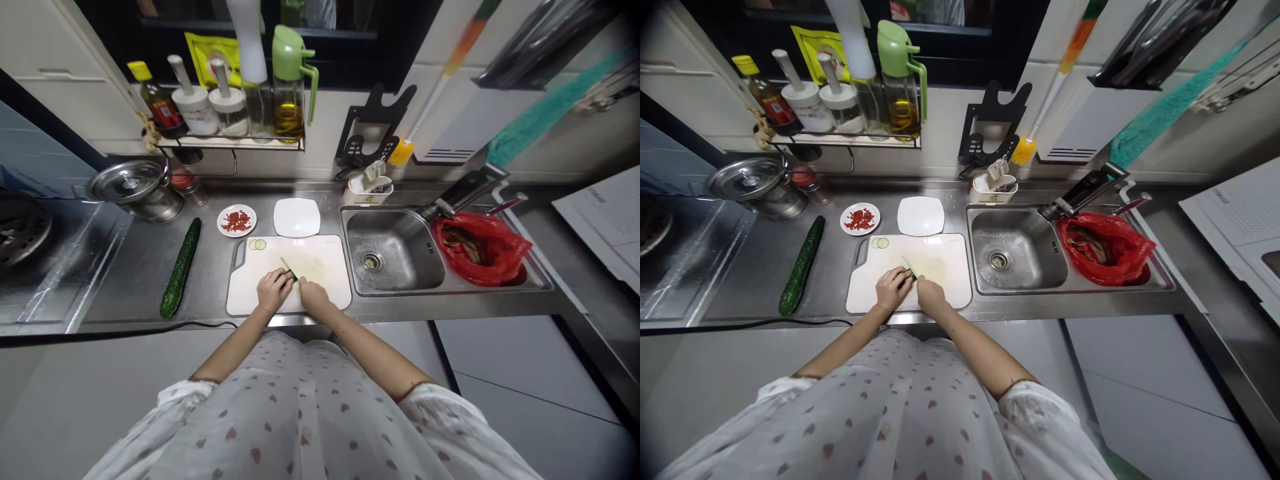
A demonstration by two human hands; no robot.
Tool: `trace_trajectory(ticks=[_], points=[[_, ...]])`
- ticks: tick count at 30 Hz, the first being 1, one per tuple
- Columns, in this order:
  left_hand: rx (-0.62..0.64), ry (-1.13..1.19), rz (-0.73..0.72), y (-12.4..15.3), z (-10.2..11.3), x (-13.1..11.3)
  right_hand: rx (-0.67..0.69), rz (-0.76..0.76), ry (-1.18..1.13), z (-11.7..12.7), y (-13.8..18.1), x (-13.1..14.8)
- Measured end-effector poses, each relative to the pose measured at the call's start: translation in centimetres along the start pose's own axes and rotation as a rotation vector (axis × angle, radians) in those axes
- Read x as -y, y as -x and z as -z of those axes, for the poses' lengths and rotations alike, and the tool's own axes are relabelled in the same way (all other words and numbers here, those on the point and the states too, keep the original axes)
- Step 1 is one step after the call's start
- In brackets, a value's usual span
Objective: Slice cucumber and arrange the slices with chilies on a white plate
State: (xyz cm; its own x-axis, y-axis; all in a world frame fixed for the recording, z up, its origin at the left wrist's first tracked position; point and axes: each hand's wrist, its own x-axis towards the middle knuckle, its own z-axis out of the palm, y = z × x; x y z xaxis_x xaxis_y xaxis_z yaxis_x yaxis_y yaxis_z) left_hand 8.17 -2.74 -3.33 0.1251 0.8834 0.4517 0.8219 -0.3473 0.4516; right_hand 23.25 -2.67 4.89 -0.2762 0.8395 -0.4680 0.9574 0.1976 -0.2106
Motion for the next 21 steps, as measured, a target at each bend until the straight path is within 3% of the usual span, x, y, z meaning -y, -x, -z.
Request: trace_trajectory(ticks=[21], points=[[0.041, 0.053, 0.074, -0.1, 0.1, -0.2, 0.071, -0.032, 0.034, -1.4, 4.1, -2.2]])
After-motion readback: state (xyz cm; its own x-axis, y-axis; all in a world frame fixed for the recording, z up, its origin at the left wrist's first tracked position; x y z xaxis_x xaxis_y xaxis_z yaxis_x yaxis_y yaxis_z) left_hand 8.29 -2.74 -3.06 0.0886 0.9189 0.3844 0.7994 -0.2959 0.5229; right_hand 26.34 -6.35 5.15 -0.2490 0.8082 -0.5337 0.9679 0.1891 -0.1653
